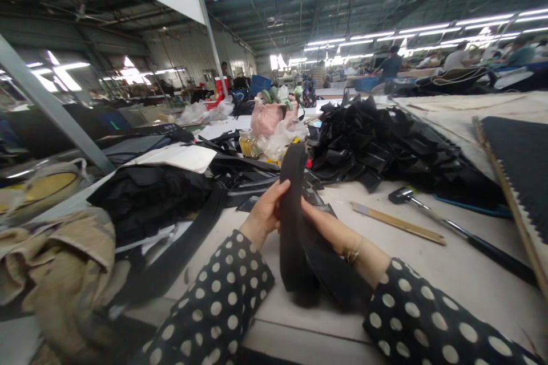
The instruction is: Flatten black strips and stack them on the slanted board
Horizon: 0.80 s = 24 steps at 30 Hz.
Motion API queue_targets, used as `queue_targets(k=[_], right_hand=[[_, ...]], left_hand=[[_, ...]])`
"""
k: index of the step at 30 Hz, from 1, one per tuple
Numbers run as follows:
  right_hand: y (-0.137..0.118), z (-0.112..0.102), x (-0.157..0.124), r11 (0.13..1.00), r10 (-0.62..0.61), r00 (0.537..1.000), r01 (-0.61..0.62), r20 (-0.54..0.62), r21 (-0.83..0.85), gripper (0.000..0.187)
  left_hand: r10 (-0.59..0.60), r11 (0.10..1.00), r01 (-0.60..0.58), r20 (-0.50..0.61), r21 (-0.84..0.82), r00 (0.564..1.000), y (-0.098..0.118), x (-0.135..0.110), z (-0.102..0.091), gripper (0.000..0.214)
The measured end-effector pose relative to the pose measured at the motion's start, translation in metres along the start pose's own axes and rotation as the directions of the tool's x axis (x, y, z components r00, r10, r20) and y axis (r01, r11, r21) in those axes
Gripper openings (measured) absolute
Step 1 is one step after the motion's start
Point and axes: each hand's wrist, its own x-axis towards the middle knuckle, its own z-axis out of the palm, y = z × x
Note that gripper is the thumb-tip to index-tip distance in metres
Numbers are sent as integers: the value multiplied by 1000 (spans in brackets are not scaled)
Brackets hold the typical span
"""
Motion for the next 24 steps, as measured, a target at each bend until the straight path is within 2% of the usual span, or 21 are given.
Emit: queue_targets(k=[2, 4, 6, 8, 10, 11, 12, 14, 15, 16, 17, 18, 19, 20, 22, 24], right_hand=[[-4, -2, 2, 999, -51, 999, 51, 1, -16, 47], [-6, -4, 2, 996, -85, 996, 85, -9, -11, 49], [-7, -3, 1, 996, -89, 996, 89, -30, -3, 49], [-8, -2, -1, 999, -49, 997, 48, -55, -20, 44], [-8, -2, -3, 998, 16, 995, -21, -95, -54, 41], [-9, -2, -3, 996, 36, 992, -46, -125, -73, 40], [-9, -2, -4, 993, 34, 988, -50, -153, -104, 39], [-12, -5, -3, 972, -52, 983, 10, -176, -233, 36], [-13, -6, -3, 944, -123, 979, 64, -164, -322, 35], [-14, -8, -2, 903, -196, 971, 125, -135, -410, 33], [-15, -10, -2, 859, -255, 962, 177, -102, -481, 32], [-15, -12, -2, 827, -284, 956, 206, -73, -523, 31], [-15, -14, -2, 826, -273, 961, 206, -53, -524, 32], [-14, -16, -2, 857, -222, 974, 175, -41, -484, 34], [-12, -17, -3, 949, -73, 997, 65, -13, -310, 38], [-11, -16, -4, 992, 44, 999, -43, 8, -122, 39]], left_hand=[[108, 994, -106, -86, 22, 990, 4, 6, -2, 30], [246, 968, -236, -133, 82, 960, 5, 10, -1, 32], [413, 901, -378, -155, 211, 898, 4, 10, 0, 32], [574, 775, -492, -117, 396, 810, 4, 6, 3, 29], [667, 647, -546, -47, 533, 744, 4, 2, 5, 26], [675, 627, -554, -26, 548, 738, 5, 1, 5, 27], [650, 657, -546, -23, 520, 760, 7, 0, 6, 29], [484, 826, -439, -45, 353, 874, 10, 0, 5, 31], [358, 910, -337, -49, 242, 932, 12, 0, 4, 33], [226, 966, -220, -35, 139, 973, 13, 1, 3, 36], [120, 991, -119, -12, 62, 993, 14, 1, 2, 40], [58, 998, -58, 10, 17, 998, 15, 1, 1, 42], [52, 999, -52, 22, 4, 998, 14, 1, 1, 39], [95, 995, -96, 24, 19, 995, 14, 1, 1, 35], [274, 953, -272, 7, 135, 962, 11, 1, 2, 28], [451, 845, -436, 26, 311, 892, 8, 1, 3, 27]])
